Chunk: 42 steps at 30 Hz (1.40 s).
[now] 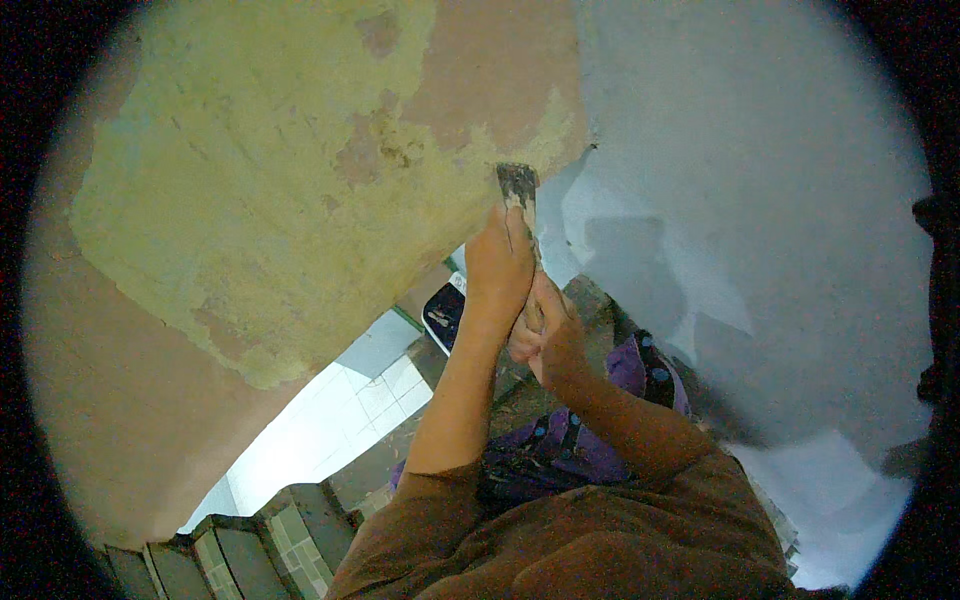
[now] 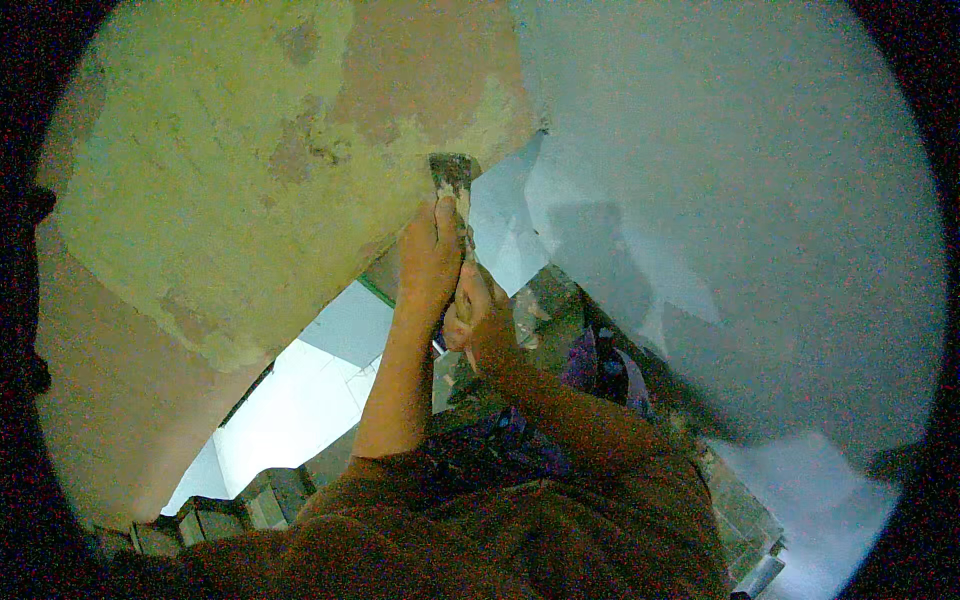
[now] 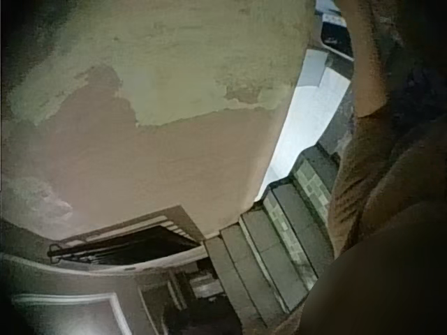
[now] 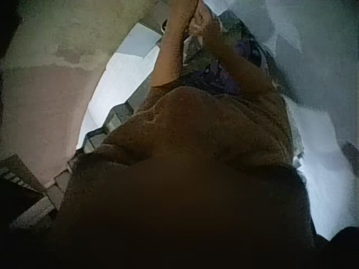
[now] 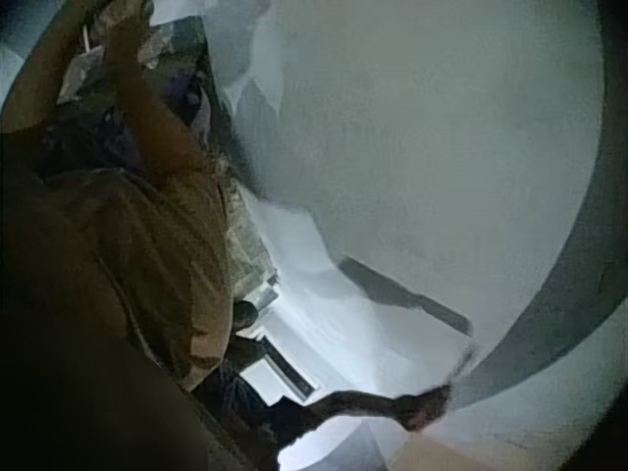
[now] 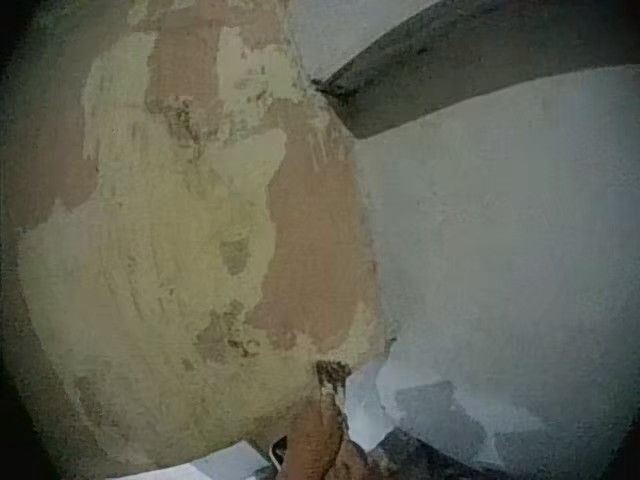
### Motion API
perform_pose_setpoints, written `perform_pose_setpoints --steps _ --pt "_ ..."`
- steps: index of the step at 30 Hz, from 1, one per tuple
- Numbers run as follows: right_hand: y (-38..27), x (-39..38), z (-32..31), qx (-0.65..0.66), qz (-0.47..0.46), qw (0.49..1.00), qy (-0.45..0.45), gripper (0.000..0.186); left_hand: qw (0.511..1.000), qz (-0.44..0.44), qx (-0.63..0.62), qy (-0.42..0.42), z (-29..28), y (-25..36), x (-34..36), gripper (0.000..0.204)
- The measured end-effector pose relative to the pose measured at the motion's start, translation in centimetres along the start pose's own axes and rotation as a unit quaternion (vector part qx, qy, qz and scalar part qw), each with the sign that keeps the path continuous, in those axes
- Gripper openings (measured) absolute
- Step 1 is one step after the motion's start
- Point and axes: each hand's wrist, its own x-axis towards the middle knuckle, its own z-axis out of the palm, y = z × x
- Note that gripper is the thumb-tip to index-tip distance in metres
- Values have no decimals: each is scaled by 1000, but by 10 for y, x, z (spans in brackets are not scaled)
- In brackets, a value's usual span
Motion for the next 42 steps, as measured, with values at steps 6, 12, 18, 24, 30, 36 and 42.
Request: perform_pose_setpoints --steps 6,12,18,24,30,36,42 --pt "-3 4 -2 -39 -44 997 -45 30 997 65 -14 32 3 -7 4 36" --pt "3 1 9 -86 -3 996 11 26 988 122 29 88 -9 -15 -6 31" --pt "-1 8 7 -84 -32 995 -48 29 997 60 -7 50 -14 -4 3 33" --pt "0 7 7 -139 1 990 -11 29 997 -8 -58 47 -18 6 -3 33" --pt "-8 6 10 -98 -58 992 -45 30 995 -9 -86 50 -15 9 6 34" --pt "-7 0 14 -96 10 995 -13 30 996 29 -37 74 -19 7 -1 34" --pt "-6 8 8 -84 -46 994 -45 28 994 3 -85 63 -10 3 8 35"
